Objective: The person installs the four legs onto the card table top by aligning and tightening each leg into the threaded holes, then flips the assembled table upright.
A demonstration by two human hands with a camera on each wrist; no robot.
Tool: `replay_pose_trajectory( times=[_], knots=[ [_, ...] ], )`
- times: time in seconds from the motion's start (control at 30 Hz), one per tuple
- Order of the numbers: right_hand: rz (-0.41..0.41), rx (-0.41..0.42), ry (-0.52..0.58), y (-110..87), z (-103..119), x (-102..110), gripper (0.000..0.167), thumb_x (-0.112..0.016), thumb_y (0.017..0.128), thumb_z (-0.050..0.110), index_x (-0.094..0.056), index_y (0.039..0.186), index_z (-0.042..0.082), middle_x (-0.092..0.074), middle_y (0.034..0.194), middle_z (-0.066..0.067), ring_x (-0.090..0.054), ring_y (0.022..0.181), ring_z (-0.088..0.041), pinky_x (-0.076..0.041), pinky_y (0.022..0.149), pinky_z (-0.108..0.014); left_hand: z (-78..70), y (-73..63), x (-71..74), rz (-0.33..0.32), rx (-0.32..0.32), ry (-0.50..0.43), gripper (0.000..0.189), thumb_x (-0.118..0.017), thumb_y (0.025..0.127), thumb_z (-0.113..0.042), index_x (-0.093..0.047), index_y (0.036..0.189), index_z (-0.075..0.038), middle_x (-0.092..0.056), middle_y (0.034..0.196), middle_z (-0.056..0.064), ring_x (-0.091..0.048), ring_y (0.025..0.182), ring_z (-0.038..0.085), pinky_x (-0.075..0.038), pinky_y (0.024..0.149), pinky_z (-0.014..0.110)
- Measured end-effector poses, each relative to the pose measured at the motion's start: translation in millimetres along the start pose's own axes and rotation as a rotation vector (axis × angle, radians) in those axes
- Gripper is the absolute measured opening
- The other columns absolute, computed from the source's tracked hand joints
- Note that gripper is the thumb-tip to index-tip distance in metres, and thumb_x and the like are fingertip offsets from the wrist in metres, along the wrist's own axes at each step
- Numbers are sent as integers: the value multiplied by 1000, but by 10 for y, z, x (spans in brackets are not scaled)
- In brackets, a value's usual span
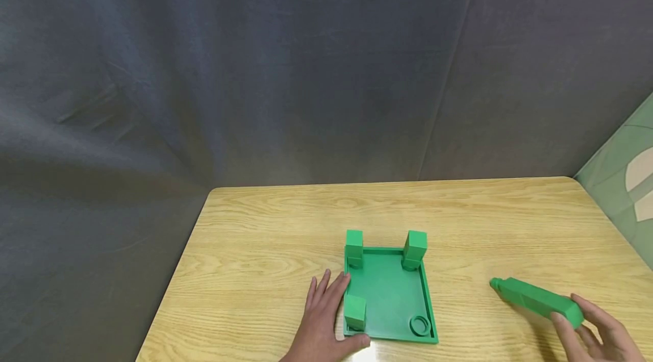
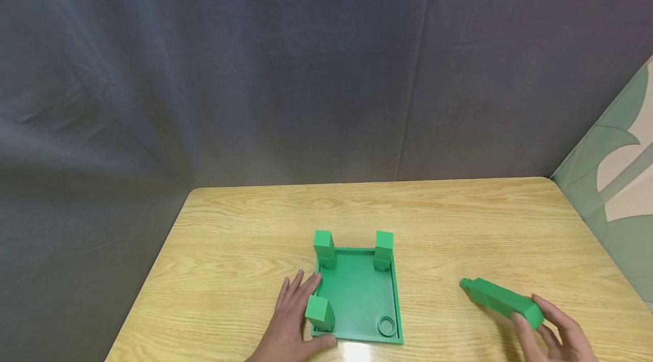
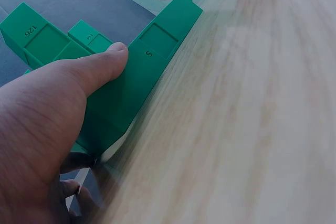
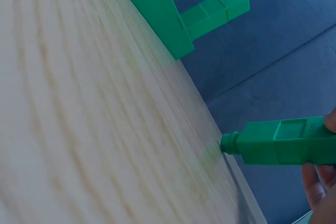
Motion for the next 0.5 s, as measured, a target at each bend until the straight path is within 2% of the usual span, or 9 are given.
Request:
replay_pose_trajectory(
  times=[0.13, 0.27, 0.33, 0.5],
  knots=[
    [18, 39, 5, -4, 56, 4, 42, -68, 90, -30, -68, 132, -21, -78, 123, 6, -73, 113, -3, -57, 98, -12, -5, 5, 5, 1, 0, -2, 108, -76, 92, -75, -31, 177, -27, -39, 178, 1, -19, 170, 42, 3, 135, 50],
    [66, 146, -1, -11, 171, 3, 41, -66, 93, -30, -66, 132, -22, -79, 125, 4, -73, 113, -2, -58, 98, -14, -5, 9, 9, 0, -2, 4, 108, -76, 91, -75, -31, 177, -28, -40, 178, 1, -19, 170, 42, 2, 135, 51],
    [91, 192, 38, -16, 227, -1, 41, -63, 93, -31, -65, 133, -24, -79, 126, 3, -74, 114, -3, -58, 98, -15, 0, 9, 12, -1, -4, 10, 109, -76, 91, -76, -30, 178, -28, -40, 178, 1, -19, 170, 42, 1, 134, 51],
    [111, 198, 109, 6, 348, -28, 42, -61, 89, -35, -64, 130, -27, -76, 119, 3, -72, 111, -6, -55, 101, -13, 9, 1, 14, -5, -5, 10, 108, -75, 92, -77, -30, 178, -28, -40, 178, 1, -20, 170, 42, 0, 135, 52]
  ],
)
Point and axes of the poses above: each hand's wrist, its own y-axis towards the middle knuckle, its own x-axis out of the back of the hand, z = x × y, the point moved 8 cm from there along y, towards the middle knuckle
